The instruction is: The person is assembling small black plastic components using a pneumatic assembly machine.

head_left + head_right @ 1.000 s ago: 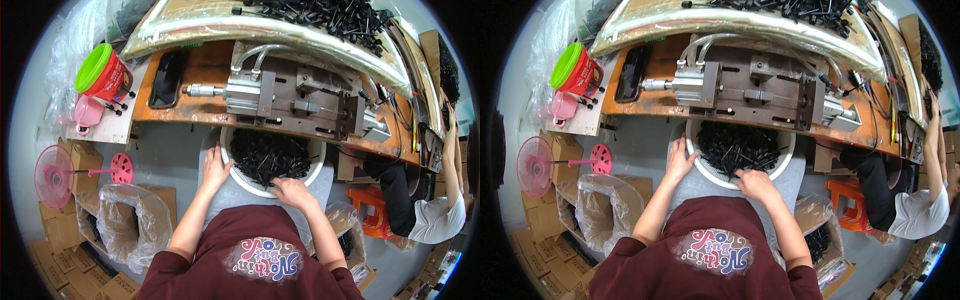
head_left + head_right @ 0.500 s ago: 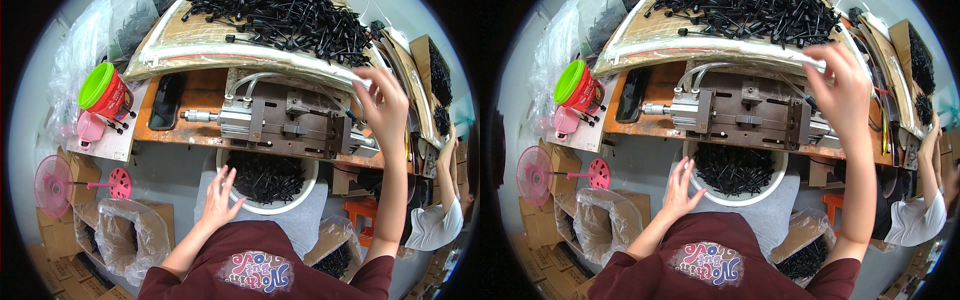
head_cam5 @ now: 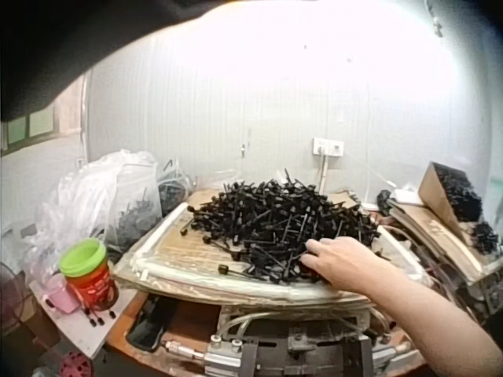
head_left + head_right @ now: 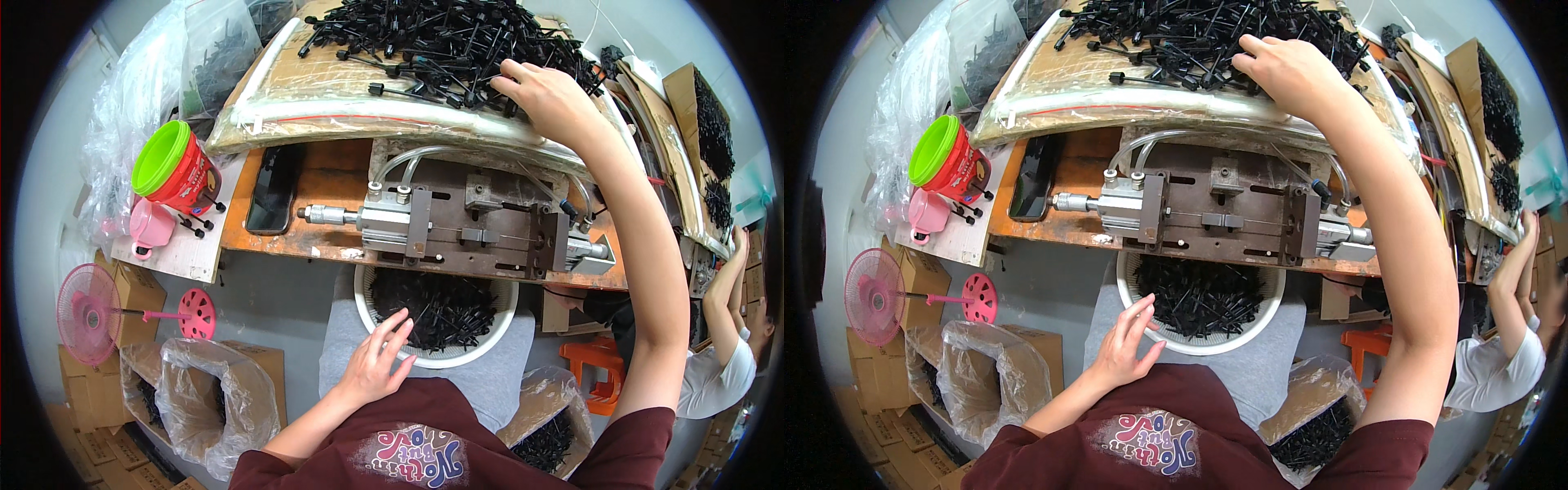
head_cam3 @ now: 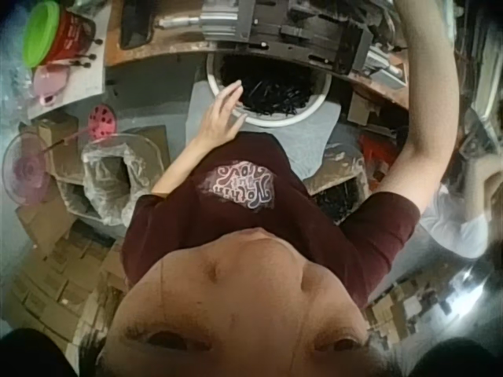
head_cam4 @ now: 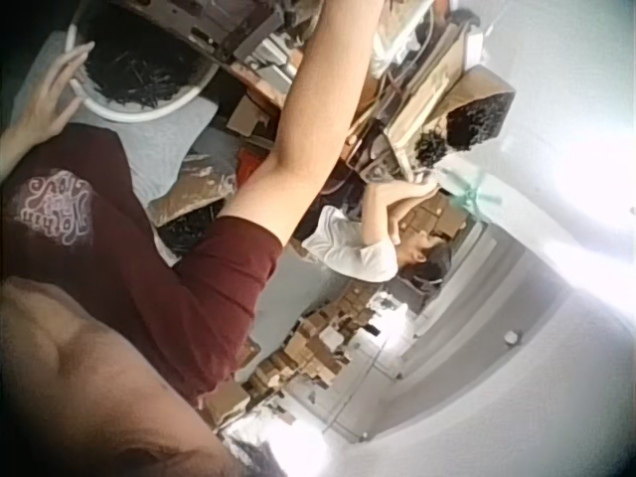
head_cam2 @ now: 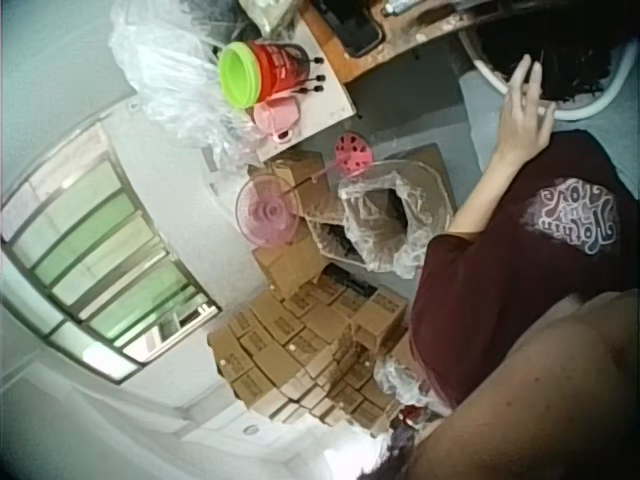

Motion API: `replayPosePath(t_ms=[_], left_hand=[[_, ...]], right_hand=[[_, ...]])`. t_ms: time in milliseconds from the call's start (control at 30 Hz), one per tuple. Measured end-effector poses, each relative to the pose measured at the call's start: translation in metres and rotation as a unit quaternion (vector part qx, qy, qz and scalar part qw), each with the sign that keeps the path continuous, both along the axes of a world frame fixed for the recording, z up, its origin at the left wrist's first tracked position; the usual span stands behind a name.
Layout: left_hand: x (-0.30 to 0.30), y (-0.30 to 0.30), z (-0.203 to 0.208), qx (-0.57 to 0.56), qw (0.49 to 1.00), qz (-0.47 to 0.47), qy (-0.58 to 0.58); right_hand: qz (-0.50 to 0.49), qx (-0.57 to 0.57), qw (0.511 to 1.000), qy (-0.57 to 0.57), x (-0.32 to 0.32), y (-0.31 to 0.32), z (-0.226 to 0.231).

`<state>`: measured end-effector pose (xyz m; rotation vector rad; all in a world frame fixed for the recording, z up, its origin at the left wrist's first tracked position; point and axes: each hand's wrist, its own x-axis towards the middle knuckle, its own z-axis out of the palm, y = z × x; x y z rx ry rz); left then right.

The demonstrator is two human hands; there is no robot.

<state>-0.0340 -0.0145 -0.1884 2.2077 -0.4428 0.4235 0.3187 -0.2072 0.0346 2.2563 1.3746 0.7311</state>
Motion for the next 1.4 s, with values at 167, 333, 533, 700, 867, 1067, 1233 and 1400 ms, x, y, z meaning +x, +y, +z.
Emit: replayPosePath(t_ms=[167,333,533,700,867,1067,1233,1400], left_hand=[[0.0,-0.005,0.0,-0.026,1.0,0.002,0.005],[-0.001,-0.006,0.001,-0.035,0.999,-0.001,0.01],[0.004,-0.006,0.006,-0.029,1.0,-0.01,0.002],[0.013,-0.008,0.012,-0.034,0.999,-0.023,-0.025],[0.032,-0.019,0.048,-0.077,0.994,-0.059,-0.055],[0.071,-0.023,0.118,-0.22,0.975,0.02,-0.027],[0.087,-0.018,0.144,-0.437,0.878,-0.107,0.162],[0.078,-0.016,0.143,-0.314,0.919,-0.15,0.182]], right_hand=[[-0.04,0.043,0.994,0.091,-0.001,0.009,0.002],[-0.004,0.077,0.987,0.142,-0.004,0.01,0.003],[0.088,0.231,0.949,0.195,0.007,-0.002,0.011],[-0.058,0.439,0.851,0.28,-0.003,-0.009,0.024],[-0.054,0.513,0.813,0.269,-0.013,-0.032,0.032],[0.055,0.614,0.698,0.364,-0.11,-0.017,0.008],[0.057,0.571,0.727,0.378,-0.182,-0.025,-0.038],[0.025,0.596,0.695,0.401,-0.206,-0.039,-0.069]])
